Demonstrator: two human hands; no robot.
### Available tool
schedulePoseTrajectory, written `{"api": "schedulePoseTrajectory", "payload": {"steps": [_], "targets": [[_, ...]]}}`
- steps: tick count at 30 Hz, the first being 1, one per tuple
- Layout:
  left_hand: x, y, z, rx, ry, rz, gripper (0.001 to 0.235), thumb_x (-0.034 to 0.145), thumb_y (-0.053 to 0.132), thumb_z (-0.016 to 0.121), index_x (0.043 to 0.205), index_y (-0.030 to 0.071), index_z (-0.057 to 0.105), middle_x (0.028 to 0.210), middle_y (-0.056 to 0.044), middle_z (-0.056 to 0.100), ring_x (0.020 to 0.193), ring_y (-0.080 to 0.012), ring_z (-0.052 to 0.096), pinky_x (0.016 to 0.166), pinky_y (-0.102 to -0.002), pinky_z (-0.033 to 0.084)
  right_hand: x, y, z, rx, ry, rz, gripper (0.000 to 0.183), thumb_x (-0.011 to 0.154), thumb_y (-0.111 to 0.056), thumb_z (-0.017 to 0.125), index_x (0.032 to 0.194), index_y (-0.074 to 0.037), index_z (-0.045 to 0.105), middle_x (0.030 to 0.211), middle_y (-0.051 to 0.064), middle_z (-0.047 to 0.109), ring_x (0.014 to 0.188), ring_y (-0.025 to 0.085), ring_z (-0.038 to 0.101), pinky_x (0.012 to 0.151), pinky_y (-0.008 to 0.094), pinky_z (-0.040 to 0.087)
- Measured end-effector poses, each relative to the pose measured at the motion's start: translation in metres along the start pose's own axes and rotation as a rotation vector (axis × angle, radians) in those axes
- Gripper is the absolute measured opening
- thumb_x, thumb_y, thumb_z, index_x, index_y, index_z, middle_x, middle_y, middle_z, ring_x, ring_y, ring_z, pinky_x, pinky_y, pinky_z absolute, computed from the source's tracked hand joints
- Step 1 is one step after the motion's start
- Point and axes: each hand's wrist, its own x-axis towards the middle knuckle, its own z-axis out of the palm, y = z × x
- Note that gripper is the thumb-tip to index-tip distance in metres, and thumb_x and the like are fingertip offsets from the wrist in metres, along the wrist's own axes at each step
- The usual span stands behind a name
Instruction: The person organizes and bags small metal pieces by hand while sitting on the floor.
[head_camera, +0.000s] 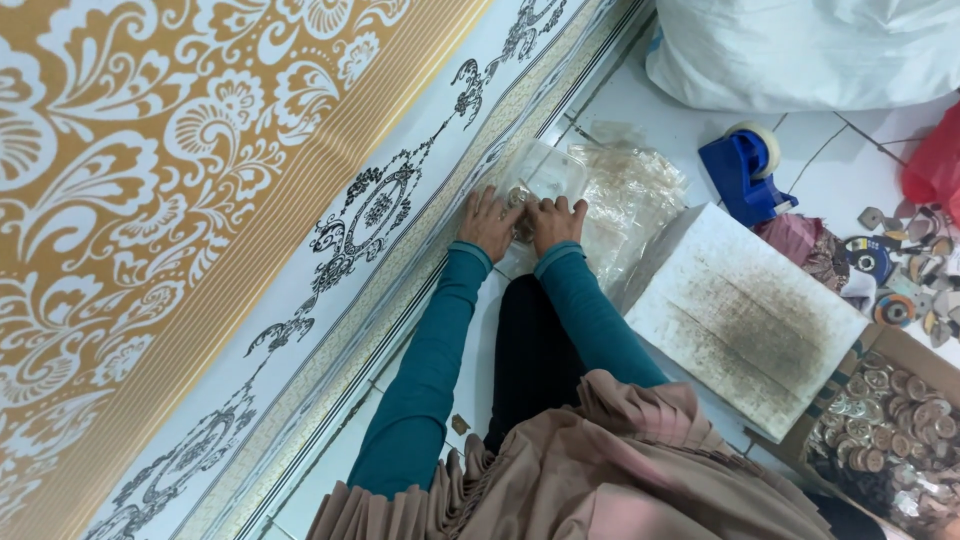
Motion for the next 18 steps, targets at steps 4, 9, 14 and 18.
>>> {"api": "schedulePoseTrajectory", "payload": {"steps": [4,9,14,18], "targets": [[-0.002,-0.003,0.015,-0.035,0.027,0.041,0.022,0.101,0.029,0.056,0.107,0.015,0.071,0.132,-0.016,0.06,0.147,-0.0458,0.033,0.117,-0.063,0.026,-0.001,0.006,0.015,0.018,-0.069,-0.006,0.022,0.091,-0.011,0.068,0.108,-0.026,0.067,0.095,-0.001,0.068,0.101,0.024,0.055,0.096,0.058,0.027],[0.003,-0.002,0.019,0.021,-0.002,0.009,0.018,0.098,0.028,0.061,0.103,0.015,0.072,0.121,-0.014,0.062,0.141,-0.0477,0.037,0.118,-0.064,0.023,-0.004,0.014,0.029,0.102,-0.29,0.048,0.039,0.088,-0.012,0.065,0.122,-0.033,0.064,0.129,-0.003,0.061,0.123,0.025,0.048,0.094,0.054,0.031],[0.026,0.038,-0.006,0.175,-0.301,-0.166,0.024,0.098,0.031,0.061,0.114,0.017,0.073,0.136,-0.012,0.062,0.145,-0.0428,0.035,0.121,-0.069,0.003,-0.031,0.025,0.026,0.207,-0.109,0.093,0.032,0.094,-0.016,0.065,0.122,-0.03,0.067,0.147,0.0,0.051,0.134,0.026,0.048,0.101,0.053,0.038],[0.041,0.091,-0.037,-0.133,-0.111,-0.167,0.024,0.101,0.023,0.06,0.118,0.008,0.069,0.13,-0.021,0.06,0.14,-0.0433,0.041,0.12,-0.069,0.009,-0.07,0.055,-0.01,0.376,0.09,0.178,0.03,0.096,-0.024,0.066,0.124,-0.035,0.066,0.143,0.001,0.054,0.131,0.029,0.052,0.1,0.056,0.044]]}}
